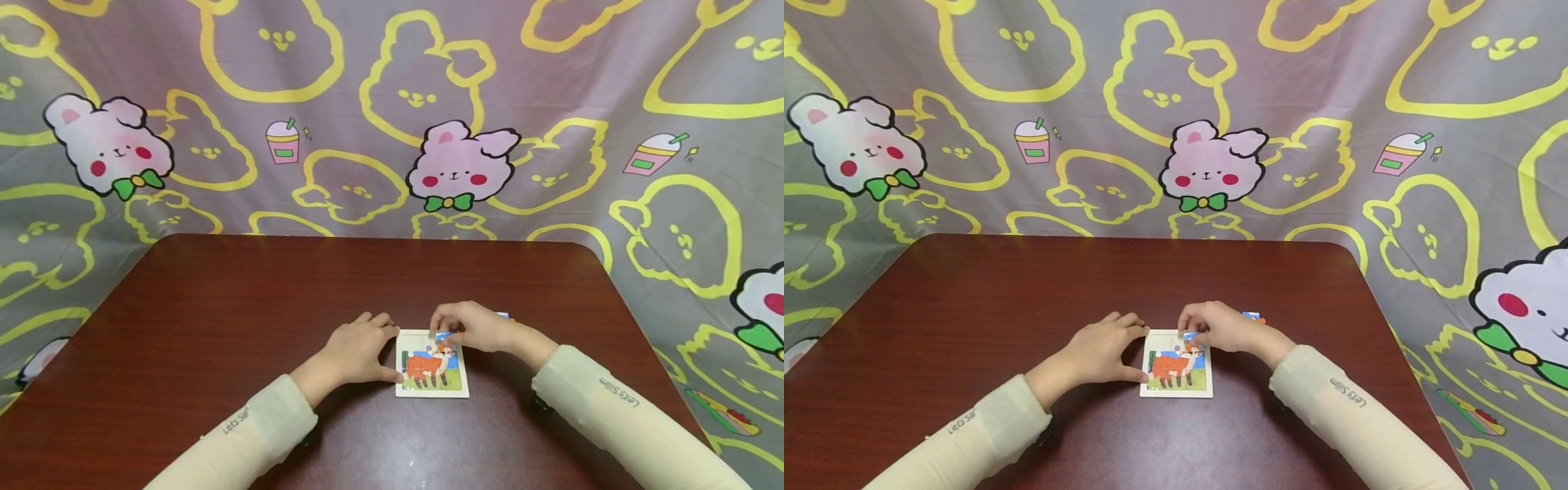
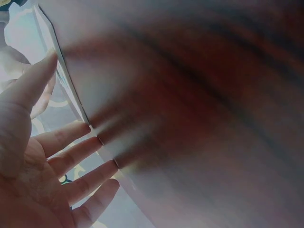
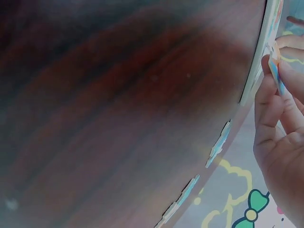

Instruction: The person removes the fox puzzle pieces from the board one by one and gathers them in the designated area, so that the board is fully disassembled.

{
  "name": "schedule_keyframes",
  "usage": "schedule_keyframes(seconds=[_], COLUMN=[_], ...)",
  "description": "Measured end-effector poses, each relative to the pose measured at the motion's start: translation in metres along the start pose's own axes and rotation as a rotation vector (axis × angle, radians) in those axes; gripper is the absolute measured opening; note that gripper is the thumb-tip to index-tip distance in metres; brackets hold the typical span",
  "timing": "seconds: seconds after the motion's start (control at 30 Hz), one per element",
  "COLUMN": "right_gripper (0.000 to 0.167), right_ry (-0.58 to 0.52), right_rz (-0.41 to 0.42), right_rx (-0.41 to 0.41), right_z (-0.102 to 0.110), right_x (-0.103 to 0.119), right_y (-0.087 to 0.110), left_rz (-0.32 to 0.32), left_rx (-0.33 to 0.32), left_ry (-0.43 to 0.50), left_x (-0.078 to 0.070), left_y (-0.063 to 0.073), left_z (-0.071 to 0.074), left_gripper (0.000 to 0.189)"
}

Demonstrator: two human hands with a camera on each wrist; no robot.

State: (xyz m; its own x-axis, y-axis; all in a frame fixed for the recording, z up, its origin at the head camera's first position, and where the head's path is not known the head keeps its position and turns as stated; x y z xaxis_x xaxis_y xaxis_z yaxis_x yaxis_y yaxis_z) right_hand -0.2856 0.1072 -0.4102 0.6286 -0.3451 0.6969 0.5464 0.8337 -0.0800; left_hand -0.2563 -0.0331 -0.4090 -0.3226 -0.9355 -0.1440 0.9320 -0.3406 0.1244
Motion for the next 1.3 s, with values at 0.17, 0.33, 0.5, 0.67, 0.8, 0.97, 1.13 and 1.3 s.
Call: schedule_keyframes(seconds=[0.17,0.33,0.5,0.67,0.8,0.97,1.13,1.3], right_gripper=[0.015,0.015,0.013,0.012,0.011,0.012,0.013,0.013], right_ry=[0.004,-0.019,-0.018,-0.011,-0.011,-0.007,-0.008,0.002], right_rz=[0.01,0.004,-0.001,0.005,-0.013,-0.024,-0.017,-0.025], right_rx=[-0.027,-0.037,-0.049,-0.072,-0.077,-0.081,-0.091,-0.101], right_z=[0.002,0.003,0.006,0.011,0.013,0.015,0.018,0.021], right_x=[0.0,-0.001,-0.001,0.0,-0.002,-0.005,-0.008,-0.012], right_y=[0.001,0.003,0.006,0.008,0.011,0.015,0.02,0.026], left_rz=[0.001,0.001,-0.001,-0.001,0.003,0.006,0.003,0.004], left_rx=[-0.001,-0.006,-0.006,-0.002,0.008,0.012,0.012,0.013], left_ry=[0.001,-0.001,0.0,-0.001,0.002,0.001,-0.001,-0.003], left_x=[0.0,0.0,0.0,-0.001,-0.001,-0.001,-0.001,-0.001], left_y=[0.0,0.0,0.001,0.001,0.001,0.001,0.001,0.001], left_z=[0.0,0.0,0.0,0.001,0.001,0.001,0.001,0.0], left_gripper=[0.079,0.079,0.079,0.079,0.079,0.079,0.079,0.079])
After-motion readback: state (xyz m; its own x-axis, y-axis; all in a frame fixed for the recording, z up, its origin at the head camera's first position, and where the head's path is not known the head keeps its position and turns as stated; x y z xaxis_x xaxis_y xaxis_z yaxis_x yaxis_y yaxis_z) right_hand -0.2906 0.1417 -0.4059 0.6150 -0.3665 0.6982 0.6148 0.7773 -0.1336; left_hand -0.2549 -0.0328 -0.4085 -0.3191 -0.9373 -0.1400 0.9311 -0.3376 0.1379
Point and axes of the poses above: each hand's wrist, its own y-axis away from the middle knuckle, its own z-axis out of the back of the hand, x = y × z, the point moved 9 cm from there along -y, towards the middle knuckle, and after that the axes turned 13 degrees about z, right-handed, at the moved point
